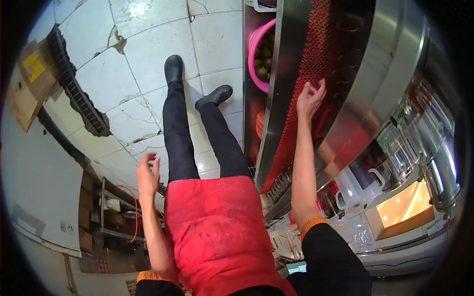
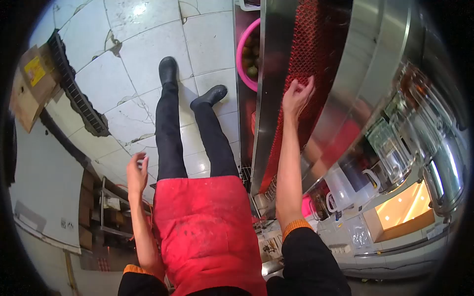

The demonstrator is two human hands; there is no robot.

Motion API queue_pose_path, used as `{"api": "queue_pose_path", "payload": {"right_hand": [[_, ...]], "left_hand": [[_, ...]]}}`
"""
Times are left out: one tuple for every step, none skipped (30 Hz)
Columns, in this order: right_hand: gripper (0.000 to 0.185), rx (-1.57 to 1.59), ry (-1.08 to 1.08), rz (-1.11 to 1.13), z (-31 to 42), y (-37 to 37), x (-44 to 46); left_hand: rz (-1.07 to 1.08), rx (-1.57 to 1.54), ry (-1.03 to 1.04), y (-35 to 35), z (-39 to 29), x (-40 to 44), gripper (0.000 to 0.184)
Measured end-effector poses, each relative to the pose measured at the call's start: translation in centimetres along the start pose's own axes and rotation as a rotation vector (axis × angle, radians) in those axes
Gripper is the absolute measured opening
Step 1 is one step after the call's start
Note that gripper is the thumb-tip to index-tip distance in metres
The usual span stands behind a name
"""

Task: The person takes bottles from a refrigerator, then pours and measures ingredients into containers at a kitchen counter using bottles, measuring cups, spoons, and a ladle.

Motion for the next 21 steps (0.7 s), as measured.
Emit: {"api": "queue_pose_path", "payload": {"right_hand": [[0.039,-0.010,-0.001,-0.007,-2.1,1.3,2.3],[0.043,-0.293,-0.053,0.163,-5.1,3.9,4.9],[0.047,-0.575,-0.102,0.330,-7.4,6.6,6.7],[0.047,-0.583,-0.101,0.318,-7.2,7.7,8.6],[0.050,-0.460,0.022,0.208,-6.6,7.7,11.1],[0.053,-0.329,0.139,0.100,-5.5,7.6,13.4],[0.050,-0.156,0.216,-0.118,-2.6,7.1,15.2],[0.047,0.022,0.290,-0.332,-0.6,6.7,16.1],[0.047,0.028,0.290,-0.340,-0.6,7.7,18.2],[0.042,0.272,0.420,-0.407,-2.6,8.7,20.4],[0.036,0.516,0.548,-0.471,-4.3,10.3,22.0],[0.031,0.481,0.571,-0.579,-5.5,11.4,23.1],[0.026,0.441,0.594,-0.690,-6.0,11.6,23.1],[0.021,0.434,0.603,-0.674,-4.2,11.0,22.3],[0.022,0.381,0.471,-0.675,-3.3,10.2,22.2],[0.025,0.200,0.392,-0.659,-2.4,9.4,21.9],[0.028,0.020,0.317,-0.640,-1.3,8.8,21.6],[0.029,0.006,0.249,-0.630,-0.2,8.9,21.2],[0.030,0.002,0.184,-0.623,0.6,9.2,21.3],[0.033,0.019,0.154,-0.625,-1.0,10.4,21.7],[0.030,0.083,0.174,-0.562,0.2,10.6,21.5]], "left_hand": [[0.007,0.060,-0.015,-0.5,1.7,0.7,0.022],[0.009,0.081,0.006,-0.8,3.6,1.3,0.022],[0.024,0.065,-0.046,-0.7,5.3,1.9,0.021],[0.039,0.072,-0.068,-0.7,5.8,2.3,0.021],[0.053,0.081,-0.090,-0.8,6.3,2.7,0.021],[0.054,0.077,-0.078,-0.8,7.0,3.0,0.021],[0.094,0.016,-0.123,-0.1,8.6,3.1,0.022],[0.134,-0.044,-0.168,0.5,9.7,3.2,0.022],[0.130,-0.043,-0.159,0.6,9.6,3.3,0.022],[0.153,-0.152,-0.222,0.9,9.7,3.1,0.022],[0.179,-0.259,-0.284,1.2,10.0,2.8,0.022],[0.199,-0.297,-0.283,1.6,10.7,2.6,0.022],[0.205,-0.293,-0.298,1.6,10.7,2.5,0.022],[0.207,-0.284,-0.292,1.6,10.7,2.5,0.022],[0.209,-0.277,-0.280,1.5,10.3,2.7,0.022],[0.215,-0.270,-0.257,1.3,9.8,2.9,0.022],[0.218,-0.248,-0.236,1.0,8.8,3.1,0.023],[0.213,-0.227,-0.208,0.6,7.7,3.6,0.023],[0.210,-0.239,-0.174,0.3,6.4,4.1,0.024],[0.203,-0.251,-0.153,-0.2,5.3,4.8,0.025],[0.199,-0.259,-0.141,-0.8,3.8,5.2,0.025]]}}
Point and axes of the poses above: each hand's wrist, its own x-axis towards the middle knuckle, its own y-axis out of the palm, z = x × y, the point moved 9 cm from there along x, towards the middle knuckle, and after that the axes turned 4 degrees about -z, right-handed, at the moved point
